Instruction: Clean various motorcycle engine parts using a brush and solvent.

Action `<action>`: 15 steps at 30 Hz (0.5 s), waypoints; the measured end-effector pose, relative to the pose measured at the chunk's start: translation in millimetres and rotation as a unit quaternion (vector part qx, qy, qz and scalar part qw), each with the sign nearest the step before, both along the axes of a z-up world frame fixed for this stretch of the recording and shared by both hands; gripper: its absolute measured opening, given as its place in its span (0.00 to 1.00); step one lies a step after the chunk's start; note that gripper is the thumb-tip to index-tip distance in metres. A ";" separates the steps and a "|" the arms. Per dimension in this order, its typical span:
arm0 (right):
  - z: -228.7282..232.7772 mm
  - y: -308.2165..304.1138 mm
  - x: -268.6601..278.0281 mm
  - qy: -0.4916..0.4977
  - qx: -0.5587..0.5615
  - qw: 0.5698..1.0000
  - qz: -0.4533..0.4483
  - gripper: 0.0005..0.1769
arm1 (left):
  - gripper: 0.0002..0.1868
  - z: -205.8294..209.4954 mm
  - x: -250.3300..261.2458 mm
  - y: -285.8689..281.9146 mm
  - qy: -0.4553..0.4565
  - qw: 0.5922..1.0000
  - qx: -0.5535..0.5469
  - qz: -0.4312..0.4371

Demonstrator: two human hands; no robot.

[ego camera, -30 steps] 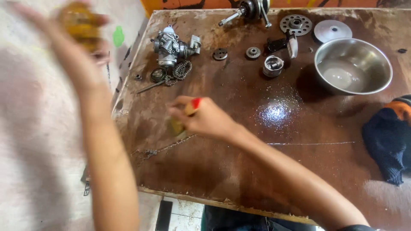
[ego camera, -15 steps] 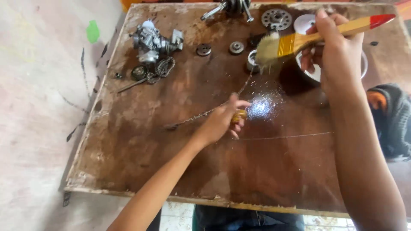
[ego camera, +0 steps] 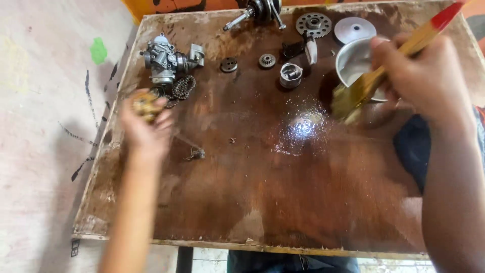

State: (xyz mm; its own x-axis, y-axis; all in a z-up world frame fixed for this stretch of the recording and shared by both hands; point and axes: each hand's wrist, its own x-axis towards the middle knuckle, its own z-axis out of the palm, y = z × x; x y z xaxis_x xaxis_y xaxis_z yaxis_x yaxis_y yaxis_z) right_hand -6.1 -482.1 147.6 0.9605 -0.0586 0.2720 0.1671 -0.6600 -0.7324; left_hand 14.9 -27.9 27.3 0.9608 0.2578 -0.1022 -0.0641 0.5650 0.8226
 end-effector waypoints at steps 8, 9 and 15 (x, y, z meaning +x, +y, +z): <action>-57.9 -70.8 40.8 -0.105 -0.052 0.986 -0.116 0.22 | 0.18 9.6 -69.6 143.6 0.172 0.920 0.333 -0.116; -57.4 -70.3 40.2 -0.101 -0.059 0.985 -0.124 0.22 | 0.18 11.4 -76.7 151.8 0.197 0.905 0.364 -0.099; -95.7 -103.3 60.4 -0.137 -0.064 0.979 -0.138 0.19 | 0.18 -76.5 -107.6 312.4 0.175 0.882 0.434 -0.051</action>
